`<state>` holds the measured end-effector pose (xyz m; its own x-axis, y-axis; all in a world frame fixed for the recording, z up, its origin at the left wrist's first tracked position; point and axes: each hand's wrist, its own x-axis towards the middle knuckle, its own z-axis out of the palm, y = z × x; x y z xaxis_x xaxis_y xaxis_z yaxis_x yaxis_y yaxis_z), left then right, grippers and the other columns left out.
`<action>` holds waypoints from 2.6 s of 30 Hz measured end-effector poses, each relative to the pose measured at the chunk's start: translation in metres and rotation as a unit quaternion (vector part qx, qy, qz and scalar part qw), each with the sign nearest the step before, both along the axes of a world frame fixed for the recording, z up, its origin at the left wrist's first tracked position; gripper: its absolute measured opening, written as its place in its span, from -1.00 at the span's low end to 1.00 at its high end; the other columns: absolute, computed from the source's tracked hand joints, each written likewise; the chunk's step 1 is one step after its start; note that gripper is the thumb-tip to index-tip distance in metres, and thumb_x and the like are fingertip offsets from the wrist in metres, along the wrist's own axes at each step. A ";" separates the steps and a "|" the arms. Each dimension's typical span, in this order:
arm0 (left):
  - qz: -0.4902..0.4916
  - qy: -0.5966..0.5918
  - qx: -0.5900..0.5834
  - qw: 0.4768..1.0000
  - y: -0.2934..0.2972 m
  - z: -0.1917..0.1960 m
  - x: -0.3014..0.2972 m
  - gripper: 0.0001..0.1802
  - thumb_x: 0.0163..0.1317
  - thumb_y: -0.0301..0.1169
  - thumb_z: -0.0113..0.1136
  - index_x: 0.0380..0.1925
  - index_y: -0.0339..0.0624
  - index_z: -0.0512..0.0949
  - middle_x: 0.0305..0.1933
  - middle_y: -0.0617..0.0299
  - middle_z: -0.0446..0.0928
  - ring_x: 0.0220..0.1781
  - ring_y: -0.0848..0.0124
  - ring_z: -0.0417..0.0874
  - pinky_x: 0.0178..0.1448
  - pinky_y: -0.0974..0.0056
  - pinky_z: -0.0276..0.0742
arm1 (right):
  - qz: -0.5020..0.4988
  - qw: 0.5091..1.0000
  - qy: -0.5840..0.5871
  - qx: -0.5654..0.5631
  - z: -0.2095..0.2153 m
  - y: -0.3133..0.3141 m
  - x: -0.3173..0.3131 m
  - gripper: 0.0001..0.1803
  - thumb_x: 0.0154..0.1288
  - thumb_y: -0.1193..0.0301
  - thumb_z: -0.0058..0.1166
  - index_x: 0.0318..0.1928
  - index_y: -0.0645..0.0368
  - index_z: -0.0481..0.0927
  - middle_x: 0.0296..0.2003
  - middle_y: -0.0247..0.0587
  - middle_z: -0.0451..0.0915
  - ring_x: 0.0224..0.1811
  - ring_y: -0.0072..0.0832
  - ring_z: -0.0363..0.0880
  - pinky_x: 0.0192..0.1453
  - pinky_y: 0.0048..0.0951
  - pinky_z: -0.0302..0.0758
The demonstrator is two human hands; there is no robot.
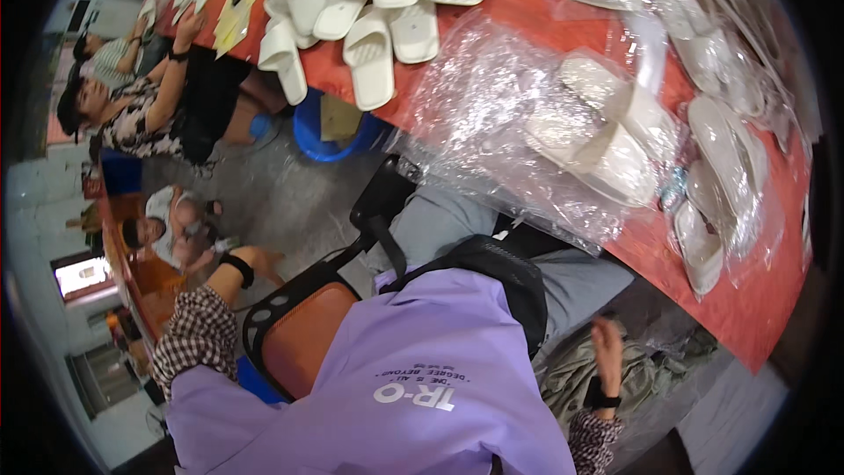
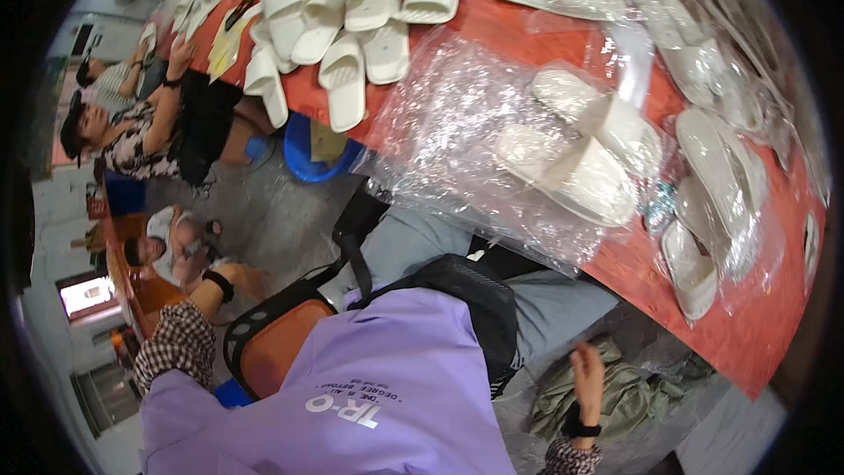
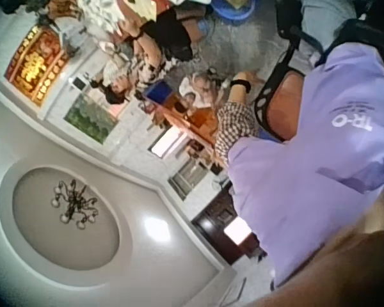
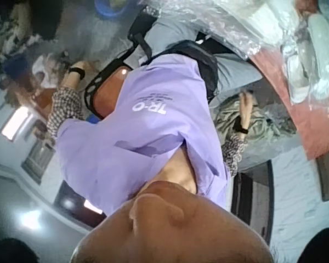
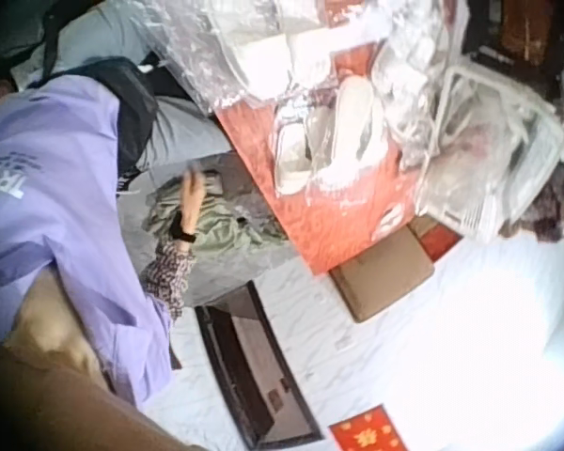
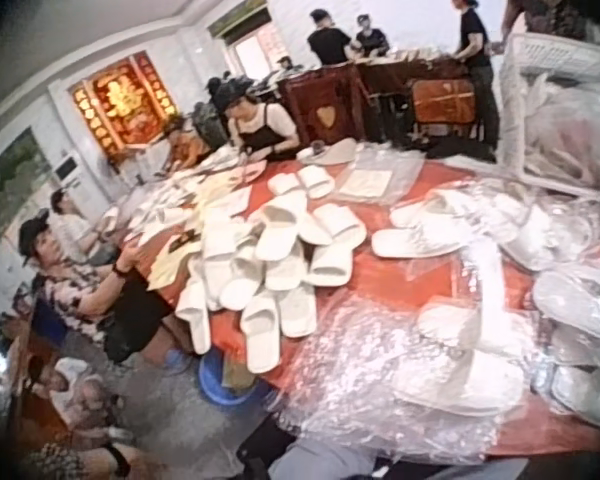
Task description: Packing white slippers into clear plastic bags at a production table.
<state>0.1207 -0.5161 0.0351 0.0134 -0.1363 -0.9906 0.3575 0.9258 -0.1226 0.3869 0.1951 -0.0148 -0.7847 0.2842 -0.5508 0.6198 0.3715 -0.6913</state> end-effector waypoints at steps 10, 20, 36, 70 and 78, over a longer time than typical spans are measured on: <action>0.266 0.221 0.210 0.915 0.096 0.022 -0.040 -0.29 0.25 -0.22 0.21 0.34 -0.19 0.20 0.17 -0.06 0.45 0.17 0.16 0.52 0.21 0.16 0.44 | 0.254 0.883 -0.368 -0.146 -0.066 0.010 0.142 -0.40 0.39 0.11 0.02 0.26 0.28 0.36 0.10 0.05 0.54 0.11 -0.16 0.53 0.16 -0.19 0.44; 0.228 0.256 0.131 0.930 0.123 -0.173 0.047 -0.23 0.30 -0.27 0.01 0.42 -0.13 -0.11 -0.03 -0.31 0.54 0.01 -0.21 0.56 0.09 -0.07 0.44 | 0.187 0.973 -0.116 -0.062 -0.151 0.019 -0.054 -0.41 0.40 0.12 0.00 0.27 0.28 0.36 0.09 0.06 0.54 0.11 -0.15 0.53 0.17 -0.19 0.43; -0.080 0.228 0.084 0.967 0.079 0.136 -0.060 -0.63 0.27 -0.19 0.00 0.04 -0.01 0.52 -0.11 0.02 0.61 -0.13 0.02 0.65 -0.06 0.00 0.55 | 0.038 0.949 0.226 0.214 -0.066 0.255 -0.192 -0.43 0.42 0.14 -0.03 0.28 0.28 0.35 0.09 0.08 0.54 0.12 -0.12 0.52 0.18 -0.18 0.43; -0.230 0.337 0.649 0.642 0.475 0.036 -0.143 -0.07 0.09 -0.09 0.34 0.43 0.08 0.10 0.48 -0.22 -0.03 0.48 -0.24 0.00 0.40 -0.32 0.00 | -0.106 0.852 0.127 0.496 0.172 0.189 -0.088 -0.36 0.22 0.21 0.19 0.28 0.12 0.37 0.20 0.17 0.39 0.29 -0.05 0.36 0.32 -0.17 0.33; -0.209 0.286 0.618 0.702 0.516 -0.045 -0.161 0.19 -0.11 0.19 0.38 0.47 0.21 -0.06 0.52 -0.22 -0.19 0.52 -0.29 -0.21 0.31 -0.56 -0.22 | -0.317 0.862 0.181 0.351 0.064 0.253 -0.067 -0.05 0.20 -0.12 0.15 0.45 0.06 0.07 0.42 0.40 -0.15 0.50 0.18 -0.23 0.51 -0.01 -0.08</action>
<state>-0.0403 0.0001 -0.0099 -0.2201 0.9583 -0.1820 0.8487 0.2801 0.4485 0.3199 0.4484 0.0488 -0.4327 0.8834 0.1800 0.6437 0.4425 -0.6244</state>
